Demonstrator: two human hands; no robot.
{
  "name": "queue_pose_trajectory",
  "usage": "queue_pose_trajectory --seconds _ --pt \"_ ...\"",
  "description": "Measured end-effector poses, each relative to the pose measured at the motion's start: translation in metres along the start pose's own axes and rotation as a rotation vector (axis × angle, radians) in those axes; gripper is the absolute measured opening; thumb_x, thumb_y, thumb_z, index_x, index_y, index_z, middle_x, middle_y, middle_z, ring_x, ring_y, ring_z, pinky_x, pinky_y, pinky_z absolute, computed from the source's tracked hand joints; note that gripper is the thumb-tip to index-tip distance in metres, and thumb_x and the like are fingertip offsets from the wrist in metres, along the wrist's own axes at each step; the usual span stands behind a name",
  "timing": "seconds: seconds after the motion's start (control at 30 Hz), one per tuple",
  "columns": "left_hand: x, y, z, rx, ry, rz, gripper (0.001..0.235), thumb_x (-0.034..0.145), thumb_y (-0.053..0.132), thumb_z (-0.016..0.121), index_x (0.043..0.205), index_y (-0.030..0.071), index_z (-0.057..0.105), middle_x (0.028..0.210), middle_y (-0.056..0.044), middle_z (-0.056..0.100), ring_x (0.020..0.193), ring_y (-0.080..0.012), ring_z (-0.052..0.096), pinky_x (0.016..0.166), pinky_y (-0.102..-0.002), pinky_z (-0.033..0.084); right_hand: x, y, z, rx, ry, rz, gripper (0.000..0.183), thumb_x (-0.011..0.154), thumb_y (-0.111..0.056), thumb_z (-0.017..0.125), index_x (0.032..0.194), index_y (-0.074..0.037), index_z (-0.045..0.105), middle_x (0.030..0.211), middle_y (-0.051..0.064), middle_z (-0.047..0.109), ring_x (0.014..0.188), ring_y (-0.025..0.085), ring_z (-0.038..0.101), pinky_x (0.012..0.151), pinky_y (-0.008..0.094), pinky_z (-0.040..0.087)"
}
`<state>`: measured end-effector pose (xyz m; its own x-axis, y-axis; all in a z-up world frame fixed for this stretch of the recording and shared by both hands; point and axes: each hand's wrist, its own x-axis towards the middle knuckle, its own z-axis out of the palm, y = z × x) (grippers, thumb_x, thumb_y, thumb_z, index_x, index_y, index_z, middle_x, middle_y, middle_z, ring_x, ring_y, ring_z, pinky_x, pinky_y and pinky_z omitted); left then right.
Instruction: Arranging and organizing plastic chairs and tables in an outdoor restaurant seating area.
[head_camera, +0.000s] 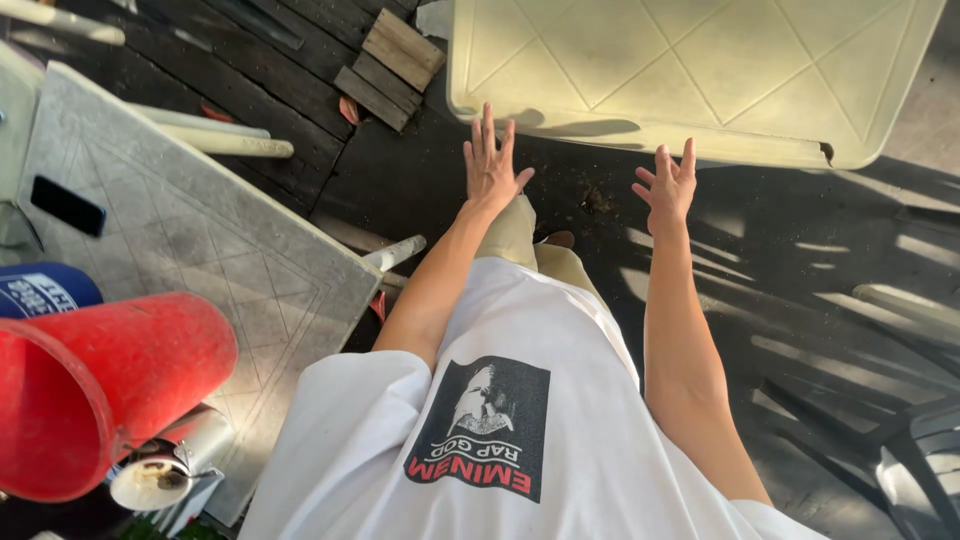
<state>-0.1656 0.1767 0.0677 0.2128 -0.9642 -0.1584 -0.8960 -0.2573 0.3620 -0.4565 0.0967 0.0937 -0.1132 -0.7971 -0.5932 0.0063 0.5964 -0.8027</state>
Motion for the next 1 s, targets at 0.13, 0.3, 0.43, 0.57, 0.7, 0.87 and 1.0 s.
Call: queue_pose_trajectory --seconds 0.13,0.3,0.43,0.57,0.7,0.87,1.0 --pt "-0.004 0.01 0.004 -0.031 0.105 -0.004 0.106 0.083 0.043 0.085 0.162 0.015 0.02 0.169 -0.018 -0.007 0.15 -0.0556 0.019 0.112 -0.071 0.035 0.031 0.02 -0.005 -0.071 -0.035 -0.079 0.074 0.102 -0.049 0.068 0.162 -0.016 0.039 0.153 0.011 0.055 0.118 0.024 0.068 0.087 0.04 0.062" --pt "0.0 -0.011 0.036 -0.036 0.129 -0.082 0.103 0.087 0.045 0.081 0.164 0.017 0.019 0.169 -0.017 -0.008 0.15 -0.0552 0.019 0.11 -0.074 0.032 0.037 0.016 -0.015 -0.081 -0.016 -0.068 0.07 0.097 -0.05 0.07 0.155 -0.017 0.048 0.151 0.008 0.056 0.113 0.023 0.066 0.085 0.04 0.063" --pt "-0.012 -0.005 0.01 -0.078 0.225 -0.154 0.105 0.086 0.049 0.079 0.162 0.013 0.016 0.168 -0.018 -0.007 0.151 -0.0542 0.019 0.112 -0.074 0.031 0.042 0.028 -0.033 -0.056 -0.039 -0.051 0.064 0.098 -0.048 0.068 0.151 -0.016 0.053 0.149 0.006 0.059 0.109 0.023 0.066 0.079 0.038 0.062" --pt "-0.013 -0.004 0.019 -0.116 0.164 -0.22 0.105 0.087 0.05 0.077 0.163 0.014 0.015 0.17 -0.016 -0.006 0.152 -0.0529 0.018 0.113 -0.073 0.03 0.042 0.03 -0.048 -0.136 0.035 0.01 0.056 0.101 -0.045 0.065 0.148 -0.016 0.056 0.141 0.003 0.061 0.106 0.022 0.067 0.075 0.036 0.061" --pt "0.015 -0.006 0.004 -0.158 0.205 -0.193 0.1 0.087 0.052 0.077 0.16 0.012 0.022 0.169 -0.017 0.002 0.152 -0.0515 0.02 0.112 -0.073 0.03 0.069 0.016 -0.046 -0.149 0.093 -0.08 0.052 0.103 -0.04 0.066 0.147 -0.014 0.057 0.132 0.004 0.069 0.1 0.017 0.069 0.072 0.033 0.059" --pt "0.094 -0.026 0.0 -0.116 0.324 -0.167 0.101 0.088 0.056 0.079 0.161 0.012 0.025 0.167 -0.025 0.012 0.145 -0.0565 0.026 0.108 -0.071 0.034 0.141 -0.02 -0.073 -0.319 0.198 -0.262 0.057 0.104 -0.042 0.066 0.149 -0.009 0.055 0.131 0.009 0.067 0.098 0.018 0.062 0.078 0.033 0.052" --pt "0.192 -0.074 0.001 -0.189 0.232 -0.347 0.107 0.096 0.063 0.074 0.166 0.006 0.016 0.166 -0.026 0.023 0.141 -0.0495 0.042 0.107 -0.061 0.043 0.185 -0.088 -0.075 -0.755 0.328 -0.285 0.064 0.105 -0.053 0.061 0.154 -0.014 0.051 0.139 0.014 0.06 0.126 0.026 0.058 0.106 0.043 0.048"
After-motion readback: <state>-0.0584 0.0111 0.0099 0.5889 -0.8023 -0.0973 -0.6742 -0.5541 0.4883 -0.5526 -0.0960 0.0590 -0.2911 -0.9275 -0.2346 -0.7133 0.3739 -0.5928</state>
